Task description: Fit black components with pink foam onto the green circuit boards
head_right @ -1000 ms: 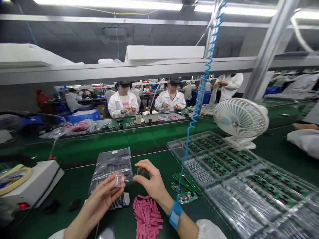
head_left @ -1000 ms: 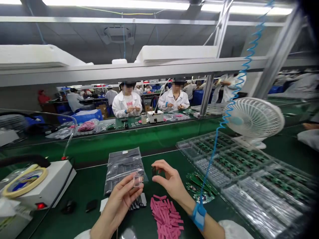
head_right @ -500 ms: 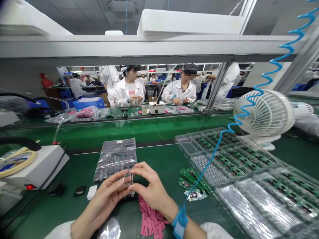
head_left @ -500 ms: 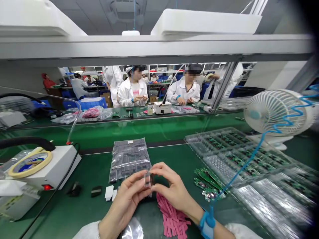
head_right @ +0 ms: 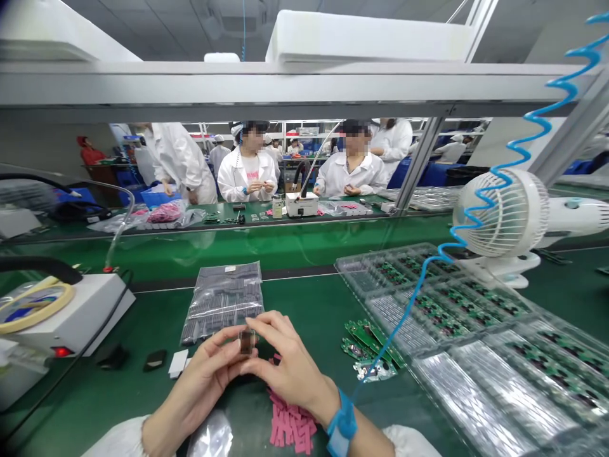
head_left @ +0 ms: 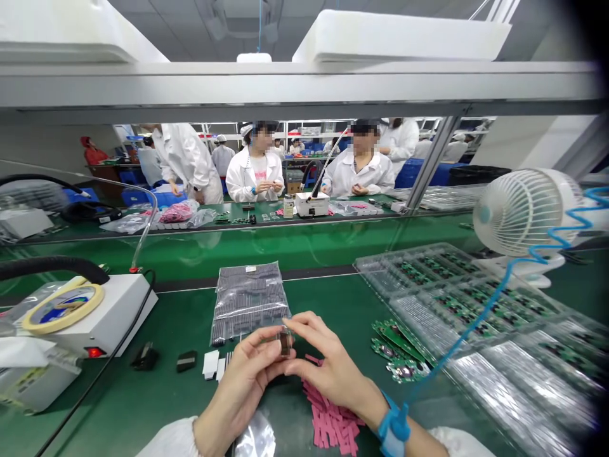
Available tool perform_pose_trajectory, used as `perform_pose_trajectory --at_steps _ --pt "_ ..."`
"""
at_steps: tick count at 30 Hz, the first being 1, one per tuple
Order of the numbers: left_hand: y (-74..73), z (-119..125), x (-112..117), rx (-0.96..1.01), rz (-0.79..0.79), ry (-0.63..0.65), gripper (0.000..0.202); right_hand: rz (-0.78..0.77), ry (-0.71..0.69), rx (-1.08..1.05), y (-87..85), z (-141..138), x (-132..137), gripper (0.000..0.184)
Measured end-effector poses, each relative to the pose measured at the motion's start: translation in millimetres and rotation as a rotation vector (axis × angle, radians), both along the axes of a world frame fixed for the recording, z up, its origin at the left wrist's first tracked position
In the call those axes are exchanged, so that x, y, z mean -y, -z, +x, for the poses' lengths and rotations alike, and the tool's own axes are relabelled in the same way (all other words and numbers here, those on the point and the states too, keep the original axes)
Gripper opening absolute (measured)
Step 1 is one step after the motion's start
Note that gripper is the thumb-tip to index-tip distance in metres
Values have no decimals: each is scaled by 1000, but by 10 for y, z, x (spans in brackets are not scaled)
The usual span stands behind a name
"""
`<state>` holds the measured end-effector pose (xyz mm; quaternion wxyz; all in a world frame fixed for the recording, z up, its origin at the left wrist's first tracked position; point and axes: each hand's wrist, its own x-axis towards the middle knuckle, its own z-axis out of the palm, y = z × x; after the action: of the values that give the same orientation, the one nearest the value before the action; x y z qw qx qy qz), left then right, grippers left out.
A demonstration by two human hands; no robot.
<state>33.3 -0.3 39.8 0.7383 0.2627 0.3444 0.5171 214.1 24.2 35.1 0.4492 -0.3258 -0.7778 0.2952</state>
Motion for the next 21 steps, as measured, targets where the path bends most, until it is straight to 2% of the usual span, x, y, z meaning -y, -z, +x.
perform_pose_trajectory --at_steps 2,6,7,10,12,15,21 --pt "-7 -6 -5 -5 -20 -2 38 6 32 -33 -33 37 -37 45" --pt "-26 -25 -4 -28 -43 -5 40 18 178 -78 -205 223 -91 13" --pt "-31 -29 -2 -30 -47 -9 38 3 207 -57 -251 299 -77 9" --pt "-46 -38 6 -24 -69 -15 34 -76 254 115 -322 558 71 17" --pt "-53 -39 12 -17 -81 -10 35 -139 254 259 -286 701 237 20" --pt "-54 -38 21 -9 -82 10 35 -228 217 426 -145 801 488 22" --pt "-13 -50 23 -12 -62 47 34 -237 252 572 80 720 708 20"
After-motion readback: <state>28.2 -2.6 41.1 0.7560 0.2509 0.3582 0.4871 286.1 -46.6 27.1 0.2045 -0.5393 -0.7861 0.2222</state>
